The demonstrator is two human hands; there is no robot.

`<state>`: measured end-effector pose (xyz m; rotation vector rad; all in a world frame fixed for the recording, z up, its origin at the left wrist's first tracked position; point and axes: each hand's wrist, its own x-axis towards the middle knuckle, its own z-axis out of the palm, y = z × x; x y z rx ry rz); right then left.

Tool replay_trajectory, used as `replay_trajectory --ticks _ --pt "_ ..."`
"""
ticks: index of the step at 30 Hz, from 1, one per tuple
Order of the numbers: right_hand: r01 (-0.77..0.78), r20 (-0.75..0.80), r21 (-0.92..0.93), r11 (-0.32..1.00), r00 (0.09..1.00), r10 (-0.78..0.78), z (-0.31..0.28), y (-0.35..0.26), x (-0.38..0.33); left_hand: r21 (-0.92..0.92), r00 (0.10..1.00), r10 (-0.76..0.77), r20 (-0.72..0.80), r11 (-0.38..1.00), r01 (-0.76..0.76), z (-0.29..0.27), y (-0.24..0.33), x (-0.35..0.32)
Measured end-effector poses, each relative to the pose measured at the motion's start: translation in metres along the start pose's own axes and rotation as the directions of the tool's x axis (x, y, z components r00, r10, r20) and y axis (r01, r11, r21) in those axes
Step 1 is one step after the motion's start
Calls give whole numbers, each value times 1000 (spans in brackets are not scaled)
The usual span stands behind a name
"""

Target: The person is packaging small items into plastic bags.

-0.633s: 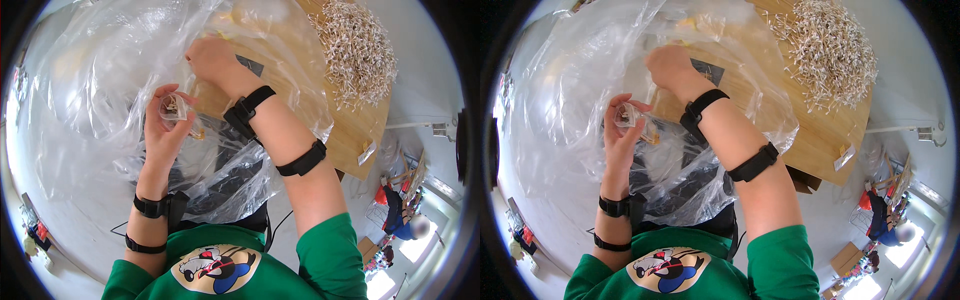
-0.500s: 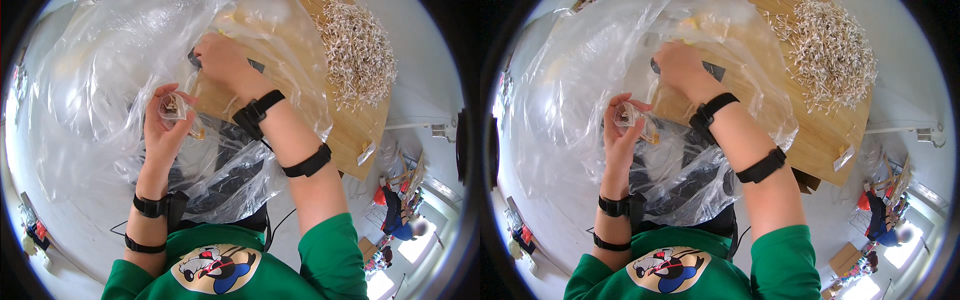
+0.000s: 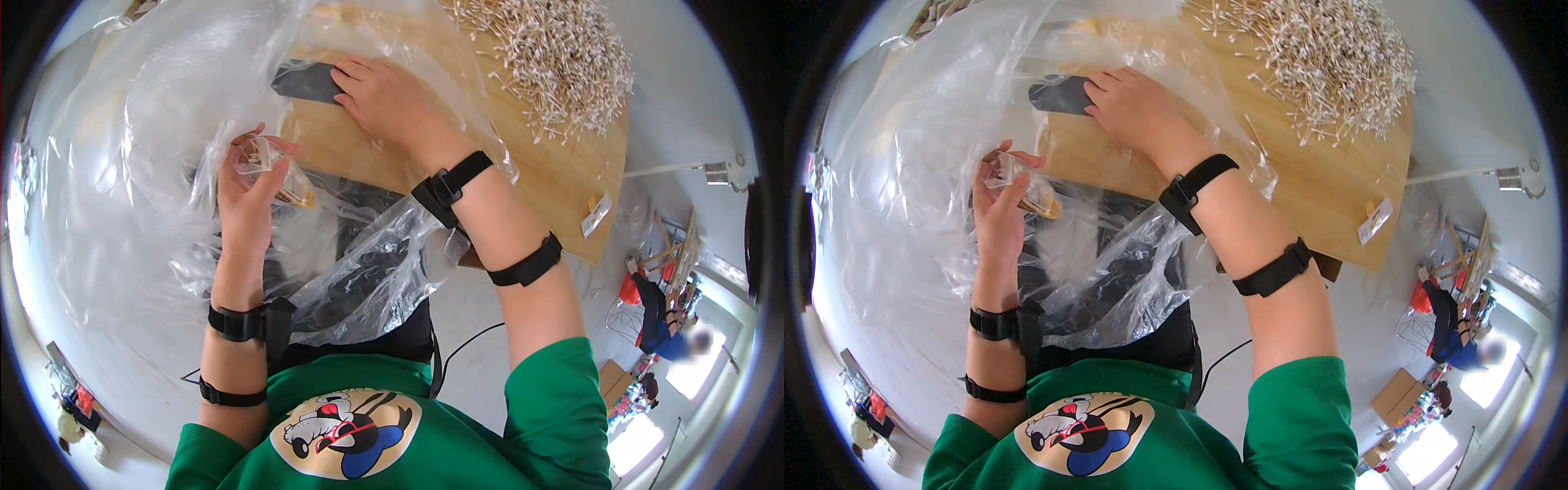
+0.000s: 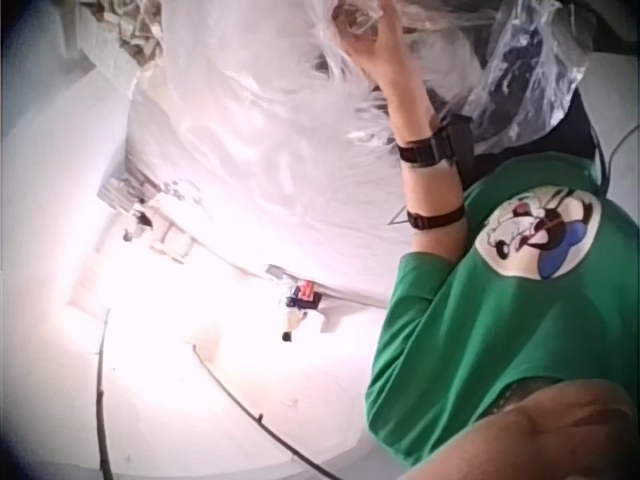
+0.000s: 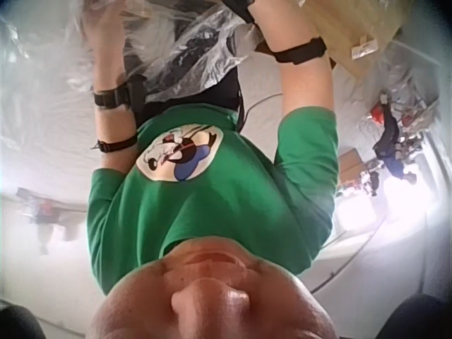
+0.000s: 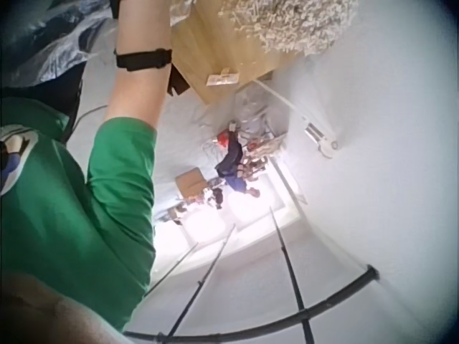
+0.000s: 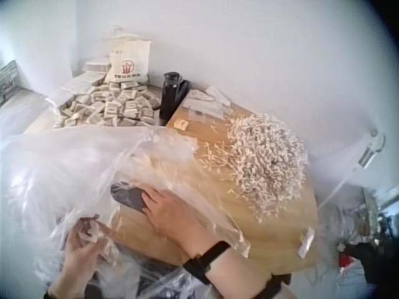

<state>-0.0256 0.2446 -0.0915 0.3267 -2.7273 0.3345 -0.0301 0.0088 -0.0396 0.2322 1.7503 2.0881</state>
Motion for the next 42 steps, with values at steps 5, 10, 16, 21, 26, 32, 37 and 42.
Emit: replay_trajectory --ticks 5,10,16,21,26,32,37,42 --pt "-7 106 15 1000 994 5 -9 4 -8 -78 1000 -28 13 996 29 4 1 -1" --pt "5 75 12 1000 997 -5 -9 10 -21 -115 1000 -23 -2 993 23 3 3 -2" --pt "-63 123 19 998 991 60 -10 17 -38 -148 999 27 22 989 -23 -8 12 -2" --pt "-81 159 -18 997 984 83 -16 18 -41 -143 1000 21 6 989 -20 -9 11 -2" --pt "-208 155 220 953 972 176 -30 17 -44 -175 1000 22 -14 984 -24 -8 15 -4" --pt "-241 183 -99 965 949 256 -45 21 -58 -190 1000 29 -8 981 -31 -11 22 -4" --pt "-254 208 -190 948 933 292 -49 25 -63 -215 1000 13 28 977 -7 -10 27 -3" --pt "-200 169 -261 944 954 248 -53 32 -70 -229 999 -12 39 973 20 -7 30 -1"
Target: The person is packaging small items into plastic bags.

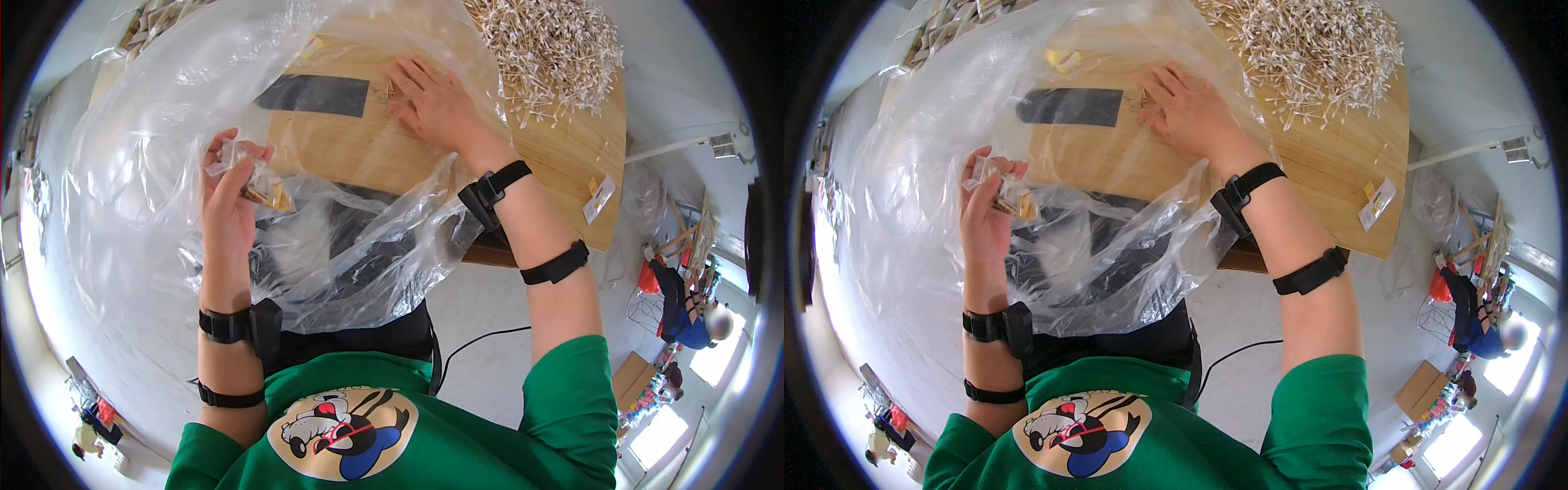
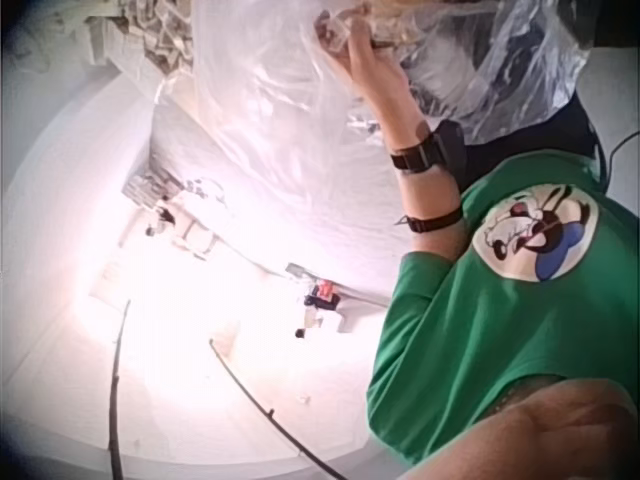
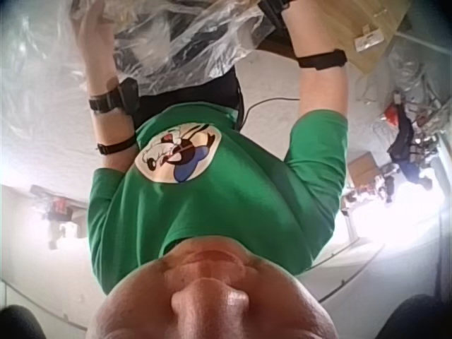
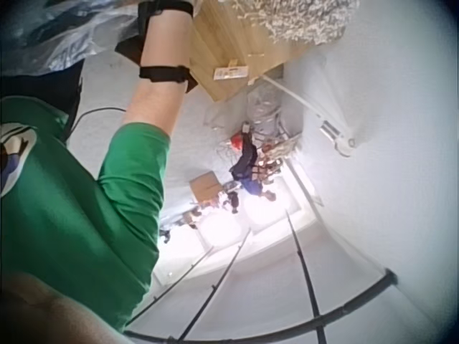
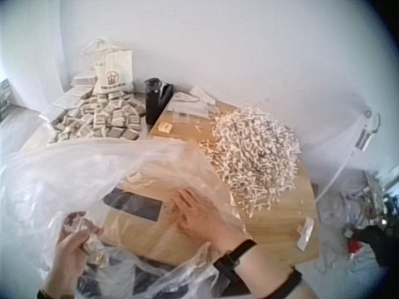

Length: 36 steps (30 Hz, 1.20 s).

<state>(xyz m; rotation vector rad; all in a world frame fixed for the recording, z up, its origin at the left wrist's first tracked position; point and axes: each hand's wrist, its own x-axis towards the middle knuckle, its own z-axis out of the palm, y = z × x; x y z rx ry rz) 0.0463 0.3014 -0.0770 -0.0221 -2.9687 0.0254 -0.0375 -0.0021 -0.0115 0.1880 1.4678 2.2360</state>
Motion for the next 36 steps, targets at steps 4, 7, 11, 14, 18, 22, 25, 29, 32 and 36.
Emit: replay_trajectory --ticks 4,7,11,14,18,22,25,29,32,36 --pt "3 -114 10 1000 993 -1 -11 -1 3 -28 1000 -26 12 999 27 5 -1 4" --pt "100 -78 116 988 993 -91 -24 -27 26 0 1000 -30 -3 1000 30 6 0 4" --pt "176 -117 431 885 983 -138 -7 -77 64 19 1000 -14 -7 1000 14 6 -3 5" --pt "65 -23 527 848 998 -61 4 -106 86 40 999 -29 -40 999 31 12 -2 2" --pt "-107 232 498 861 973 -13 4 -116 96 89 998 -55 -34 994 58 13 -6 0" --pt "-128 248 444 887 969 15 8 -120 95 130 998 -62 -11 990 63 13 -7 1" --pt "-121 285 433 893 959 -8 2 -124 100 130 999 -52 -9 990 53 12 -4 2" --pt "-129 273 419 899 962 11 4 -114 99 128 998 -56 -8 990 57 16 -9 6" --pt "-183 171 537 823 980 107 -12 -103 95 254 995 -90 -42 962 98 26 -1 6" --pt "-277 138 770 574 952 275 -45 -73 62 406 1000 -20 22 914 9 28 -27 17"
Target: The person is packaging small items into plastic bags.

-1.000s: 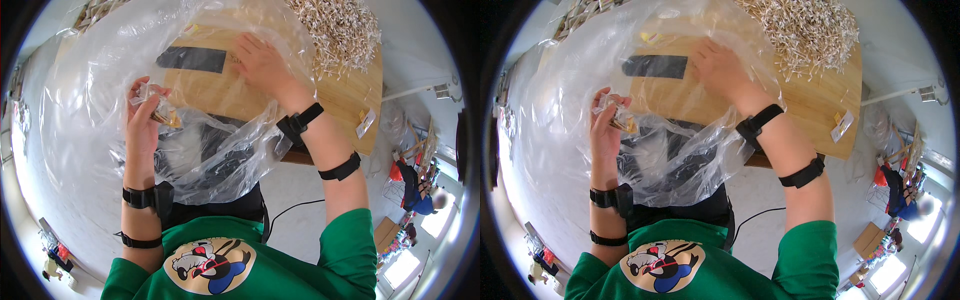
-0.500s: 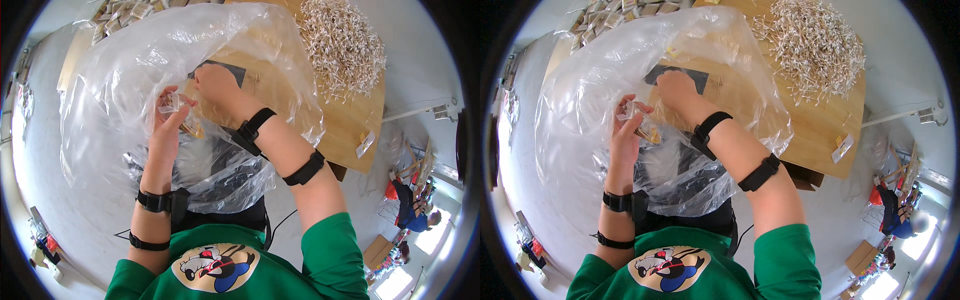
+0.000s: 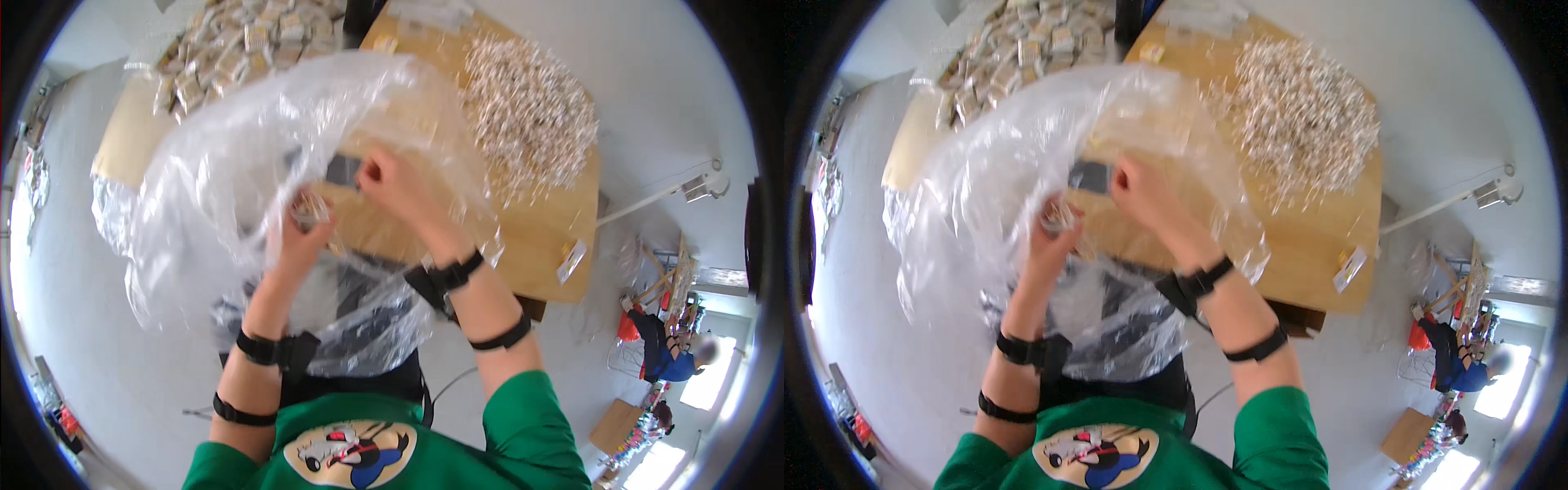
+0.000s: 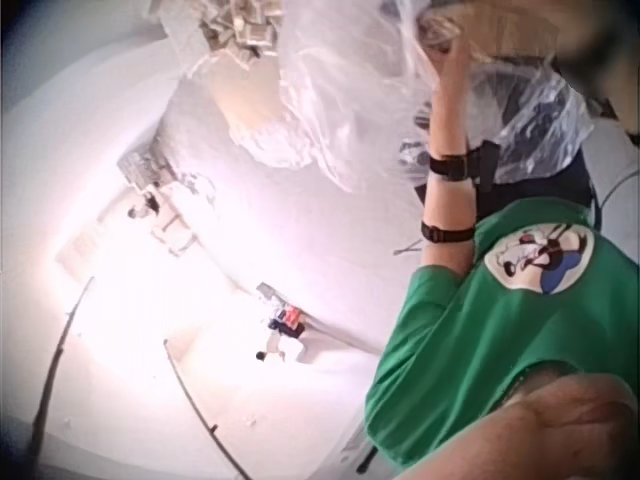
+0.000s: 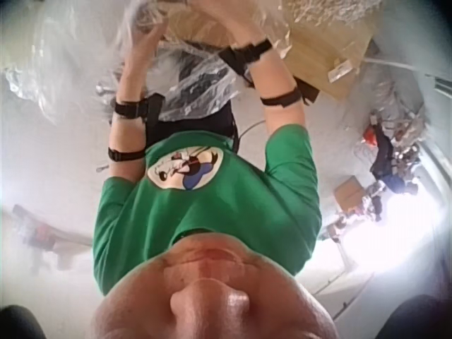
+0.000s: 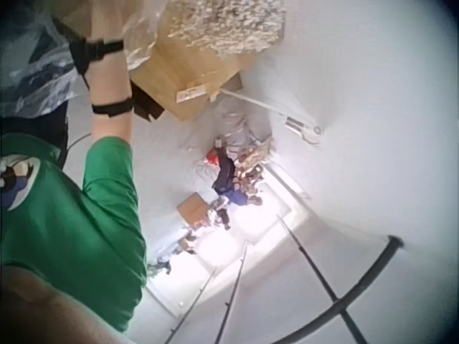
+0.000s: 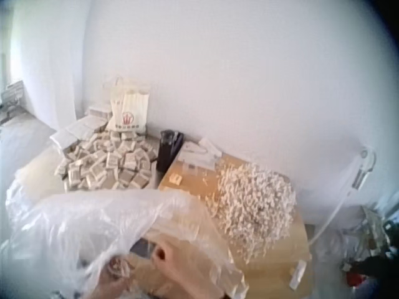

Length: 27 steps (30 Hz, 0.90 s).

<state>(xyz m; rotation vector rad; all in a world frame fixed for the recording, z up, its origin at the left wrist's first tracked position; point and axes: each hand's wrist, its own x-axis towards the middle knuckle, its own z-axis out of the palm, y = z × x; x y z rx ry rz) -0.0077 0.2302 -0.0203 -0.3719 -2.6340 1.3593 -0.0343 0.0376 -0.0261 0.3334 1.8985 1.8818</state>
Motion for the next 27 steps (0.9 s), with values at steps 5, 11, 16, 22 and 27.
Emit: replay_trajectory --ticks 5,11,16,22,27 --pt "-324 129 842 432 897 422 -73 4 -56 331 967 256 4 912 -243 34 -6 11" --pt "-156 125 987 31 881 456 -148 35 -54 531 924 366 112 763 -367 48 -22 25" --pt "-283 -79 669 688 892 444 -182 38 42 511 939 323 122 790 -338 45 -9 28" --pt "-278 -255 -256 926 943 212 -178 101 191 531 881 412 231 705 -469 44 -4 37" --pt "-433 -244 -425 795 900 360 -150 150 280 571 895 291 339 692 -441 35 -4 63"
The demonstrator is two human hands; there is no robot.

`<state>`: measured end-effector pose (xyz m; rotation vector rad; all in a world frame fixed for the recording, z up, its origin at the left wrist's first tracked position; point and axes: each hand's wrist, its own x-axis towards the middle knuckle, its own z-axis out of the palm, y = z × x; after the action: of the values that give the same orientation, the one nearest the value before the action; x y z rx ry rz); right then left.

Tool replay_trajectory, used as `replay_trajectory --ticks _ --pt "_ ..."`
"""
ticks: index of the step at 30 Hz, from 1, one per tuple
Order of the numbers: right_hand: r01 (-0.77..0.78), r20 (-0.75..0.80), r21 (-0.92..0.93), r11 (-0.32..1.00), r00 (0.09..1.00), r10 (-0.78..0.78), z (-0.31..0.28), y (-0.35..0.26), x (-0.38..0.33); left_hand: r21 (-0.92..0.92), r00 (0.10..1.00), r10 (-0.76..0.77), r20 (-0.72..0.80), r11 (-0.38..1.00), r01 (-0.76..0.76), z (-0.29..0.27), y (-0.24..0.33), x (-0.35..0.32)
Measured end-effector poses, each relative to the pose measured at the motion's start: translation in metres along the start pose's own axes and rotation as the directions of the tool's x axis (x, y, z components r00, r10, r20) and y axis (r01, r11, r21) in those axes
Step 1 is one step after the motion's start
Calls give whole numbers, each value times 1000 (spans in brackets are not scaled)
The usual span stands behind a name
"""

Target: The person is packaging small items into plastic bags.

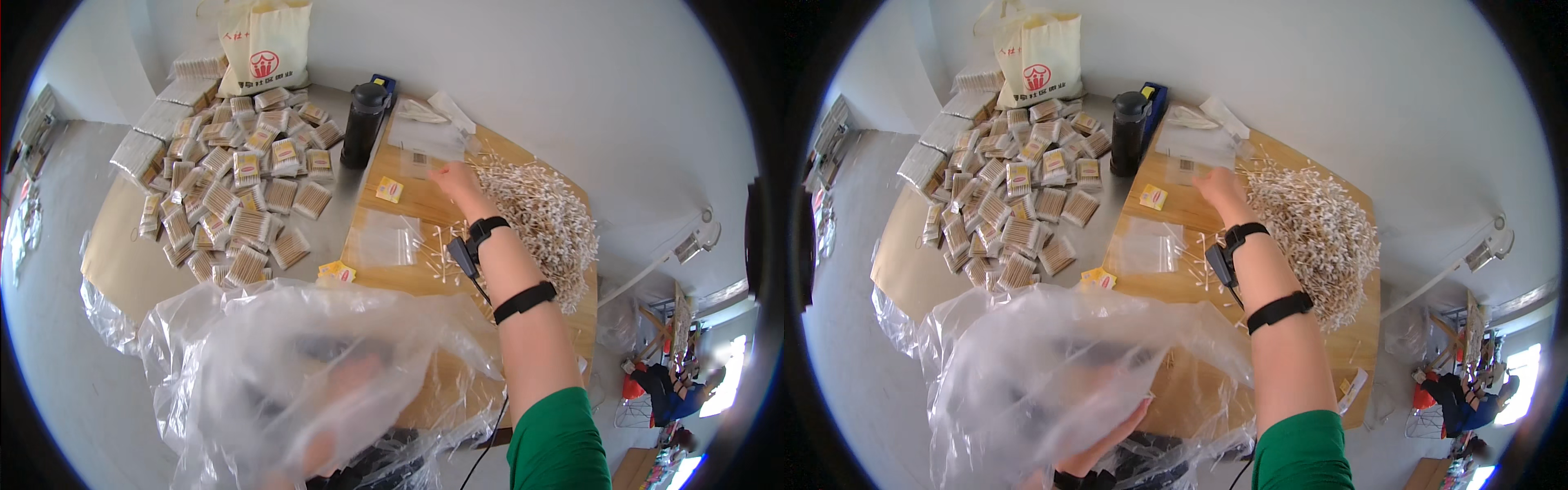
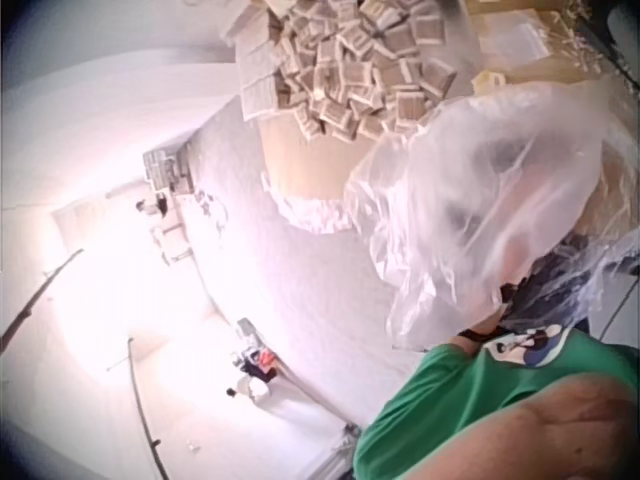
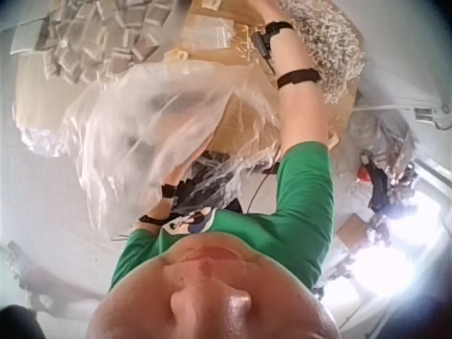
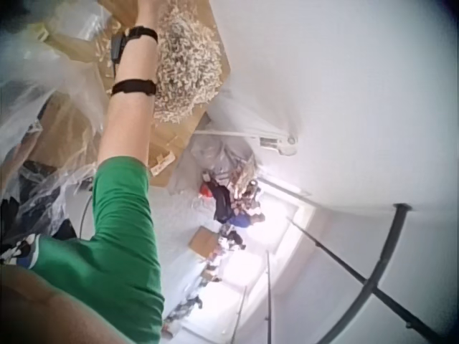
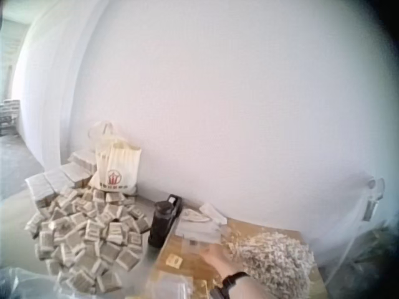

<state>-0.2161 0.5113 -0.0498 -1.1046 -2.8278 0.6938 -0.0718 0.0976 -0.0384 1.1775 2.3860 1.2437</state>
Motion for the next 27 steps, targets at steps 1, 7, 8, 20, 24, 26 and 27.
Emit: replay_trajectory --ticks 1,7,8,20,24,26,27 --pt "-42 -33 -38 998 999 41 6 -7 8 10 1000 -7 -13 1000 7 3 -8 2" --pt "-112 -50 -82 990 993 108 25 -37 32 69 996 -26 -83 997 32 12 -43 0" --pt "-97 -38 -59 994 995 95 29 -30 40 71 995 -19 -93 997 26 15 -46 1" --pt "356 -304 272 894 913 -271 -49 -20 -73 95 950 136 -283 989 -113 16 -16 -12" --pt "432 -323 335 837 887 -329 -106 -35 -182 119 917 191 -350 980 -159 -2 23 -31" --pt "434 -319 340 834 888 -332 -133 -36 -242 -212 991 -132 -1 969 129 -4 48 -31" --pt "426 -317 342 837 891 -324 -137 -34 -269 -213 991 -133 8 968 132 -8 58 -32"
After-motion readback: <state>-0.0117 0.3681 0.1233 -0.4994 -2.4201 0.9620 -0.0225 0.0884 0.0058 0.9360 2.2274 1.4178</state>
